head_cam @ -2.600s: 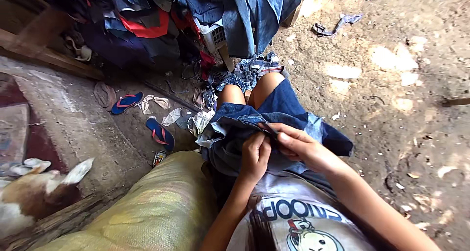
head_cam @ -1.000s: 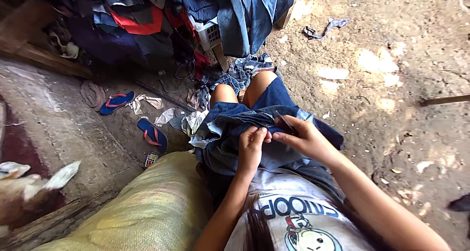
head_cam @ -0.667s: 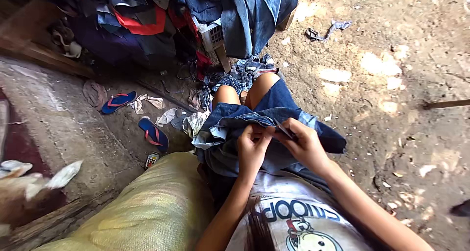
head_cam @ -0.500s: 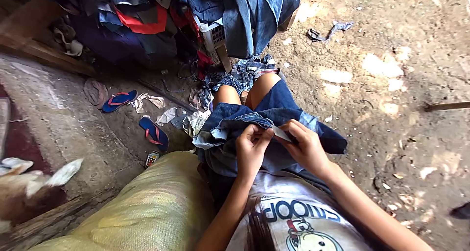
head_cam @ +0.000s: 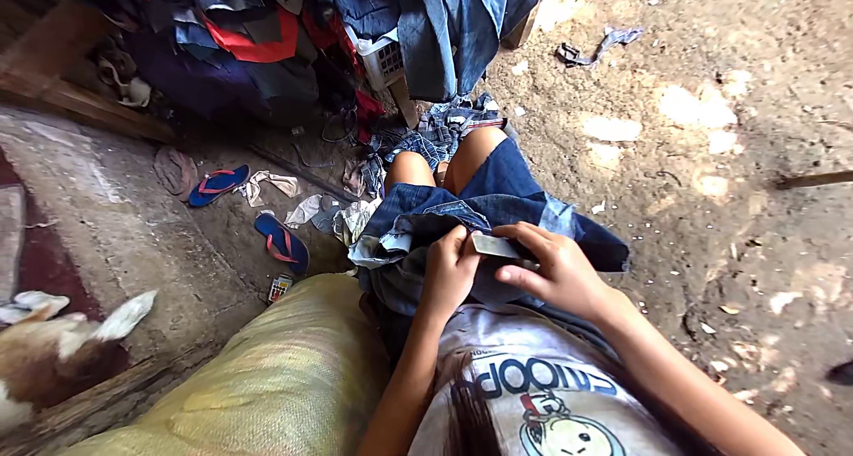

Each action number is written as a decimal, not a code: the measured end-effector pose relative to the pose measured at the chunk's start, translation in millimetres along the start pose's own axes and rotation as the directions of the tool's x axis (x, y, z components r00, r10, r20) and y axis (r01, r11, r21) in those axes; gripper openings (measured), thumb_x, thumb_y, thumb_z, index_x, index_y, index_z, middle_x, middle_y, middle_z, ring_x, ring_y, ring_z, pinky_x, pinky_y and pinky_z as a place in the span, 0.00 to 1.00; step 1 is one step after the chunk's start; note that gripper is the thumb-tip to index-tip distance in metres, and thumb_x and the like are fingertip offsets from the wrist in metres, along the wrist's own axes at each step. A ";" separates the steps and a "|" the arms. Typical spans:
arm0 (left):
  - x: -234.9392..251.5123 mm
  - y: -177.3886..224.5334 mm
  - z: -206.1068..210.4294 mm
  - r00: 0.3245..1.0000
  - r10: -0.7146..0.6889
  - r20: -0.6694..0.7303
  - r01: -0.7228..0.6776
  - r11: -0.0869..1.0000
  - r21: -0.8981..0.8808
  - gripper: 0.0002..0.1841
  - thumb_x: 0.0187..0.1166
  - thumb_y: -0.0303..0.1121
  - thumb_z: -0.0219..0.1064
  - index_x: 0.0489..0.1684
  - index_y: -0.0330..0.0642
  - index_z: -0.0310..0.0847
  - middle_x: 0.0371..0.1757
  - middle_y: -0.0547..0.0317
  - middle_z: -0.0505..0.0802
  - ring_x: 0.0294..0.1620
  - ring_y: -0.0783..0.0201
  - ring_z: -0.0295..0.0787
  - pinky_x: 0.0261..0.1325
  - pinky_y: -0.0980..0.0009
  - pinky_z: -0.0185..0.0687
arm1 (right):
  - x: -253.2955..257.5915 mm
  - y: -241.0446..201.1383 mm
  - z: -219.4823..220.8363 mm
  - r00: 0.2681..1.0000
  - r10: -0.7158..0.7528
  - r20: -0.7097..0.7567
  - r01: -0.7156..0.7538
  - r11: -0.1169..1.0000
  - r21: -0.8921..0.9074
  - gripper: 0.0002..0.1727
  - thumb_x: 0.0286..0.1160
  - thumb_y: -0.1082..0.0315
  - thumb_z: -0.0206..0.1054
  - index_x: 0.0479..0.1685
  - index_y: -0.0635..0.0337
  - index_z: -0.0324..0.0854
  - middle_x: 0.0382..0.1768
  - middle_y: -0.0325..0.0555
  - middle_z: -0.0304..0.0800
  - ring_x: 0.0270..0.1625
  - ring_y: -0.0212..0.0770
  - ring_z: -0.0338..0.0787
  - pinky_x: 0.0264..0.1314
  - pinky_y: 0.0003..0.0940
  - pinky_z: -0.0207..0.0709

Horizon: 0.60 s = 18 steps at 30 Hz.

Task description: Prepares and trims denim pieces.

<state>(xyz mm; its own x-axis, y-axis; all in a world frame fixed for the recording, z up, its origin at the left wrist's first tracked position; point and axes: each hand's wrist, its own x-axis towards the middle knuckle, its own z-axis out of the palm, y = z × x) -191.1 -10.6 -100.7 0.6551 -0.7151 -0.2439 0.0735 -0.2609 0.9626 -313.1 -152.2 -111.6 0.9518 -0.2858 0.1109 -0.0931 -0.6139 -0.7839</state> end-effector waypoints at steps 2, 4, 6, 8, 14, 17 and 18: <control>-0.6 -2.5 -1.0 0.998 0.059 0.019 -0.060 0.998 0.030 0.13 0.83 0.26 0.55 0.26 0.33 0.77 0.23 0.69 0.80 0.29 0.83 0.77 0.40 0.83 0.75 | -0.7 -3.5 -5.5 0.999 0.018 0.032 -0.017 0.999 -0.044 0.43 0.84 0.30 0.45 0.58 0.64 0.86 0.41 0.53 0.93 0.38 0.47 0.92 0.36 0.46 0.81; -2.4 -3.6 0.8 0.994 0.110 0.010 -0.110 0.993 0.034 0.12 0.82 0.24 0.54 0.29 0.28 0.80 0.25 0.66 0.82 0.30 0.83 0.78 0.41 0.83 0.75 | -0.9 -4.0 -6.7 1.000 0.013 0.023 -0.011 0.995 -0.094 0.35 0.86 0.38 0.51 0.58 0.63 0.87 0.40 0.53 0.93 0.36 0.48 0.92 0.35 0.45 0.82; -4.3 -5.0 5.2 0.987 0.159 -0.015 -0.159 0.987 0.006 0.11 0.80 0.23 0.54 0.31 0.27 0.80 0.27 0.64 0.84 0.31 0.84 0.79 0.42 0.84 0.75 | -1.4 -4.4 -6.8 0.999 0.025 0.021 -0.022 0.991 -0.130 0.33 0.85 0.40 0.53 0.59 0.63 0.87 0.41 0.53 0.94 0.37 0.48 0.93 0.36 0.46 0.83; -6.4 -5.9 9.6 0.978 0.202 -0.042 -0.204 0.978 -0.044 0.11 0.80 0.21 0.54 0.35 0.23 0.82 0.30 0.61 0.87 0.34 0.84 0.81 0.44 0.84 0.77 | -2.2 -6.3 -6.6 0.999 0.044 0.019 -0.041 0.989 -0.145 0.43 0.84 0.32 0.45 0.58 0.65 0.87 0.40 0.55 0.93 0.37 0.50 0.92 0.35 0.48 0.81; -8.1 -8.5 15.4 0.970 0.221 -0.103 -0.230 0.969 -0.086 0.12 0.80 0.20 0.53 0.37 0.21 0.83 0.32 0.59 0.89 0.36 0.83 0.84 0.47 0.83 0.81 | -5.5 -14.4 -5.4 0.995 0.094 0.019 -0.091 0.988 -0.122 0.39 0.89 0.38 0.41 0.65 0.64 0.86 0.47 0.56 0.95 0.48 0.52 0.95 0.46 0.50 0.83; -8.0 -9.8 16.2 0.966 0.231 -0.115 -0.242 0.966 -0.092 0.12 0.79 0.20 0.53 0.37 0.22 0.83 0.32 0.59 0.89 0.36 0.83 0.84 0.46 0.83 0.80 | -8.0 -15.6 -4.2 0.995 0.104 0.004 -0.103 0.988 -0.112 0.38 0.89 0.39 0.44 0.65 0.64 0.86 0.45 0.55 0.96 0.44 0.52 0.95 0.44 0.50 0.83; -8.0 -10.4 17.1 0.963 0.240 -0.124 -0.252 0.963 -0.097 0.12 0.78 0.20 0.53 0.36 0.22 0.83 0.31 0.59 0.89 0.36 0.84 0.83 0.45 0.84 0.80 | -8.8 -16.6 -3.8 0.991 0.130 0.001 -0.130 0.987 -0.093 0.38 0.88 0.39 0.45 0.65 0.63 0.86 0.44 0.55 0.96 0.43 0.51 0.95 0.43 0.50 0.83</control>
<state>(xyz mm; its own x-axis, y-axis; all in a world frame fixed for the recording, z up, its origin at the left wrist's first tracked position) -210.0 -13.3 -110.7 0.7417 -0.6707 0.0108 -0.0214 -0.0076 0.9997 -321.1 -142.3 -97.3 0.9320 -0.3624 0.0069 -0.2426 -0.6377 -0.7310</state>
